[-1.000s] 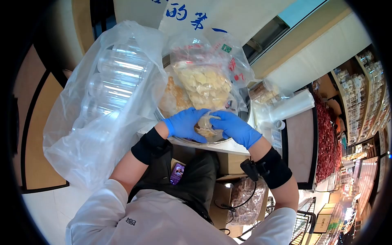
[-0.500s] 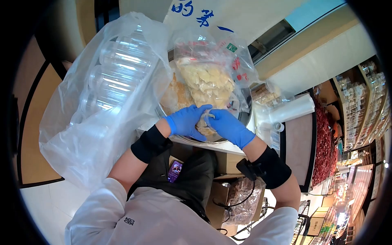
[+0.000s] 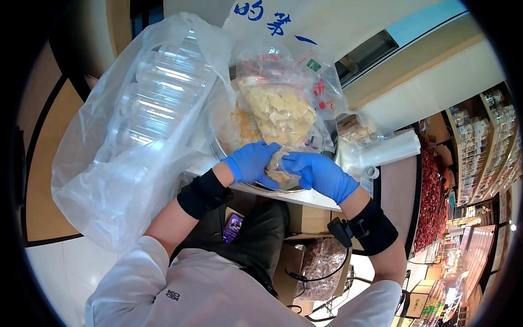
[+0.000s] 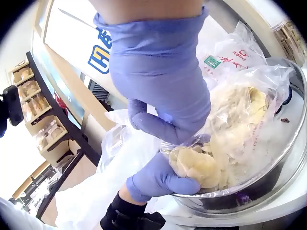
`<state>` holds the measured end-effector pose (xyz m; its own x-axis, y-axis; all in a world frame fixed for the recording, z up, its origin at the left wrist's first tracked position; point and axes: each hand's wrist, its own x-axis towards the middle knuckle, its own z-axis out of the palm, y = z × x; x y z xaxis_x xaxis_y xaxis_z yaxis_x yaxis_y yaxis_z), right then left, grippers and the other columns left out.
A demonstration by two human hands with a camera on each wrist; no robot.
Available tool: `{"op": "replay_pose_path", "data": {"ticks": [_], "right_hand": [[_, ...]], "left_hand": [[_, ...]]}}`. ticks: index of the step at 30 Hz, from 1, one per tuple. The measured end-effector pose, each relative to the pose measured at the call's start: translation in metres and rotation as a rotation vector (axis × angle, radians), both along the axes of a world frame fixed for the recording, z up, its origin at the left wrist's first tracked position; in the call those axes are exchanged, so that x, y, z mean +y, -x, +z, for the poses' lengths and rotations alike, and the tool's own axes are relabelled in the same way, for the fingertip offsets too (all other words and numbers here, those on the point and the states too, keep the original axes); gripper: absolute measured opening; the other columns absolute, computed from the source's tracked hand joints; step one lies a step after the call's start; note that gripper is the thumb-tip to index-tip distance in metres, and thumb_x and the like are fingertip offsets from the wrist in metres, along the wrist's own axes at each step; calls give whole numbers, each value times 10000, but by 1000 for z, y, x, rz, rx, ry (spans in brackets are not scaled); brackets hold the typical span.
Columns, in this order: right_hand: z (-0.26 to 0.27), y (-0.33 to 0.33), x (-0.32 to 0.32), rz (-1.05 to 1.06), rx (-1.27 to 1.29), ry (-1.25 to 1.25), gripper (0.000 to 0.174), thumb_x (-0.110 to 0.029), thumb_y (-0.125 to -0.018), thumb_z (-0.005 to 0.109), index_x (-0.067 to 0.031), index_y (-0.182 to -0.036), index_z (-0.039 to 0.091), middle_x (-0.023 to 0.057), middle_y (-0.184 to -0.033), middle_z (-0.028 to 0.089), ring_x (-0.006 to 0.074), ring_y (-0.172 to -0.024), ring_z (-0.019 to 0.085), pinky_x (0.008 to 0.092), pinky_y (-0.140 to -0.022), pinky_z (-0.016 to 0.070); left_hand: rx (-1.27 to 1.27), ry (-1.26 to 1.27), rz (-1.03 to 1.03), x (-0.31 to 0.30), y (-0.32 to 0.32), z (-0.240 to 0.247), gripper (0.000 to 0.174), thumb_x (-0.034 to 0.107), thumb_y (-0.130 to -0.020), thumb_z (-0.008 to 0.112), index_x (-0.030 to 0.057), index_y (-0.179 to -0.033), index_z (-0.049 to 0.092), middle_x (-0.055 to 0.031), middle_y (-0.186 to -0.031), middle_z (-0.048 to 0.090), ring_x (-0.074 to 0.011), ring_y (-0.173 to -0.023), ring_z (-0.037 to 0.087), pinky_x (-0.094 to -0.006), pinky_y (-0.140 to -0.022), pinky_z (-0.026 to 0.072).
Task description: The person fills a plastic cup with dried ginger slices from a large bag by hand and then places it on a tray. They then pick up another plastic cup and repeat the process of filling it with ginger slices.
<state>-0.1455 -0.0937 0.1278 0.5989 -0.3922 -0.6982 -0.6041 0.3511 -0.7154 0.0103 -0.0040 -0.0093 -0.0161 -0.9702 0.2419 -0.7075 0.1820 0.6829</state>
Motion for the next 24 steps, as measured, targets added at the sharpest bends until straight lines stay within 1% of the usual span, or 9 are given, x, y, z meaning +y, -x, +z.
{"op": "replay_pose_path", "data": {"ticks": [6,9,13,16,18,19,21,22,24], "right_hand": [[-5,-9,-10,107,29,26,247,-153,-826,582,-67,-1055,618,-18,-898,613,31,-631,454,199,-497,318],[-8,-13,-15,208,129,133,384,-148,-831,597,-1,-1185,588,42,-1029,641,79,-661,535,200,-515,368],[-6,-14,-17,364,131,196,373,-212,-871,615,-2,-1179,603,16,-978,622,68,-594,483,197,-498,373],[9,-14,-4,450,157,294,387,-247,-893,615,5,-1187,608,19,-947,639,64,-566,487,203,-478,386],[14,-14,0,417,170,431,260,-232,-914,560,-24,-1044,647,21,-851,624,87,-556,520,231,-451,377],[15,-11,-2,417,173,430,260,-232,-914,560,-24,-1044,647,21,-851,624,87,-556,520,231,-451,377],[15,-6,-9,296,-18,363,235,-136,-924,554,9,-1087,641,67,-948,678,110,-681,626,232,-540,466],[5,-2,-13,298,-17,363,235,-136,-924,554,9,-1087,641,67,-948,678,110,-681,626,232,-540,466],[-22,4,-20,350,-228,674,233,-45,-905,567,37,-1113,632,104,-1025,690,133,-826,675,243,-698,525]], "left_hand": [[31,-14,22,3,-1,3,992,558,-574,833,-2,-1293,442,-259,-1048,615,-403,-1004,594,-433,-866,492],[49,-53,28,4,-2,4,992,562,-572,833,-2,-1291,448,-253,-1043,617,-401,-997,595,-435,-866,489],[46,-83,11,2,-5,8,999,560,-573,834,10,-1309,444,-249,-1071,610,-406,-1013,580,-432,-888,476],[79,-75,-52,3,-8,7,1006,485,-584,859,33,-1365,415,-225,-1154,602,-379,-1095,566,-405,-940,457],[277,6,-233,-3,-13,-3,951,330,-633,855,54,-1412,386,-182,-1257,578,-308,-1181,546,-366,-994,427],[280,7,-233,-7,-15,-8,951,330,-633,855,54,-1412,386,-182,-1257,578,-308,-1181,546,-366,-994,427],[450,-90,-326,-6,-20,-3,898,187,-651,811,59,-1430,383,-146,-1310,556,-238,-1205,536,-340,-1021,404],[451,-89,-325,-6,-23,-1,898,187,-651,811,59,-1430,383,-146,-1310,556,-238,-1205,536,-340,-1021,404],[586,-173,-411,0,-27,12,834,124,-663,768,55,-1414,413,-131,-1316,550,-209,-1186,535,-332,-1024,397]]}}
